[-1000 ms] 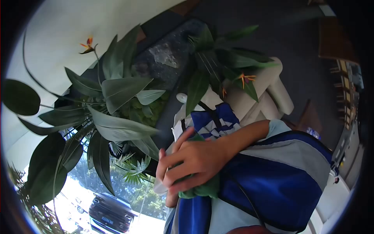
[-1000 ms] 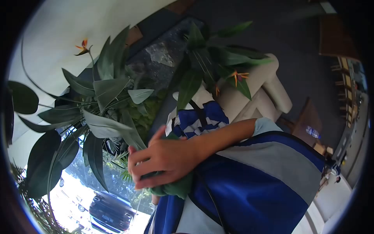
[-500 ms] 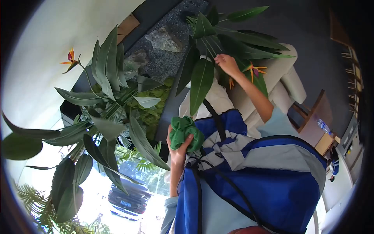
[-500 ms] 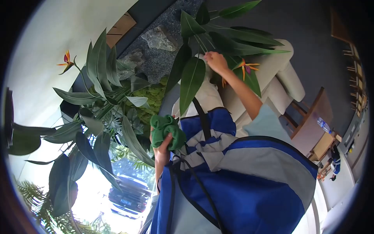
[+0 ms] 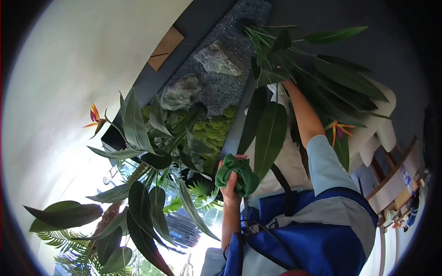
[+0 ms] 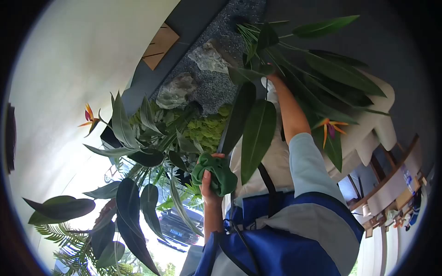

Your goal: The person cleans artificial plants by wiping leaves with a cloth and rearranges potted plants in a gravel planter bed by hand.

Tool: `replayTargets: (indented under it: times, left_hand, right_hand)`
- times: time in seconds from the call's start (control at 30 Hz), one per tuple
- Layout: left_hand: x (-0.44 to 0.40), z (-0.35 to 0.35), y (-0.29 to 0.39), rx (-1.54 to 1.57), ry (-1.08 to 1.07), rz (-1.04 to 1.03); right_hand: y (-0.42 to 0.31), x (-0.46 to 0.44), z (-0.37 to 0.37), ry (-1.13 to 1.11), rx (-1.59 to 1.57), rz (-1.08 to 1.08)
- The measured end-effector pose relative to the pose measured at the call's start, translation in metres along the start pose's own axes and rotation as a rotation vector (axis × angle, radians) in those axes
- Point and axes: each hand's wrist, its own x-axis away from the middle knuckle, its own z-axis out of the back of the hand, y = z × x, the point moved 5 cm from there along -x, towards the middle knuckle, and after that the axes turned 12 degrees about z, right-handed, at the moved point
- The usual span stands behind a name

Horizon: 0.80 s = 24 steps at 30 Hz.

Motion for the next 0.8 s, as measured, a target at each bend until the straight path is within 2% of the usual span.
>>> replayTargets:
  times: [0.03,0.07,0.13,0.17,0.23,0.27,0.33,0.37,0.43,0.47,0.5,0.53,0.57,0.6,0.63,0.7,0.8]
  left_hand:
    - [-0.003,0.004,0.004,-0.005,0.045,-0.019]
    - [-0.007,0.009,0.002,-0.012,0.066,0.001]
    - [-0.012,0.015,-0.003,-0.007,0.078,0.024]
    - [-0.015,0.016,-0.005,0.006,0.086,0.041]
    - [-0.02,0.015,-0.006,0.044,0.099,0.05]
    - [-0.021,0.016,-0.007,0.017,0.119,0.039]
    - [-0.019,0.019,-0.006,-0.005,0.163,0.037]
    - [-0.015,0.021,-0.007,0.014,0.17,0.047]
    - [-0.012,0.024,-0.004,0.002,0.095,0.019]
    - [-0.009,0.026,-0.005,0.033,0.07,0.026]
    - [-0.006,0.027,-0.003,0.062,0.076,0.023]
    - [-0.004,0.019,0.003,0.04,-0.062,-0.012]
    - [0.0,0.013,0.009,0.015,-0.197,-0.05]
    - [0.005,0.011,0.012,-0.007,-0.269,-0.063]
    - [0.009,0.014,0.014,0.019,-0.256,-0.07]
    - [0.017,0.008,0.011,0.004,-0.378,-0.008]
    - [0.028,0.018,-0.004,0.126,-0.354,0.07]
  right_hand:
    - [0.06,-0.015,0.0,0.052,-0.835,-0.122]
    - [0.071,-0.022,0.003,0.054,-0.842,-0.13]
    - [0.08,-0.034,-0.007,-0.312,-1.021,-0.276]
    - [0.032,0.006,-0.017,-0.313,-1.019,-0.27]
    - [-0.08,0.0,-0.033,-0.077,-0.407,-0.057]
    - [-0.092,-0.006,-0.031,-0.081,-0.4,-0.063]
    - [-0.103,-0.016,-0.025,-0.105,0.0,-0.036]
    - [-0.115,-0.01,-0.026,-0.117,0.016,-0.046]
    - [-0.171,0.002,-0.037,0.049,-0.057,-0.254]
    - [-0.179,-0.004,-0.034,0.035,-0.031,-0.252]
    - [-0.184,-0.014,-0.037,-0.122,0.081,-0.232]
    - [-0.199,-0.023,-0.045,-0.283,0.194,-0.209]
    - [-0.211,-0.034,-0.055,-0.306,0.216,-0.208]
    - [-0.235,-0.039,-0.068,-0.225,0.548,-0.329]
    - [-0.253,-0.043,-0.072,-0.132,0.882,-0.438]
    - [-0.264,-0.062,-0.073,-0.185,1.014,-0.388]
    - [-0.29,-0.084,-0.078,-0.258,1.192,-0.343]
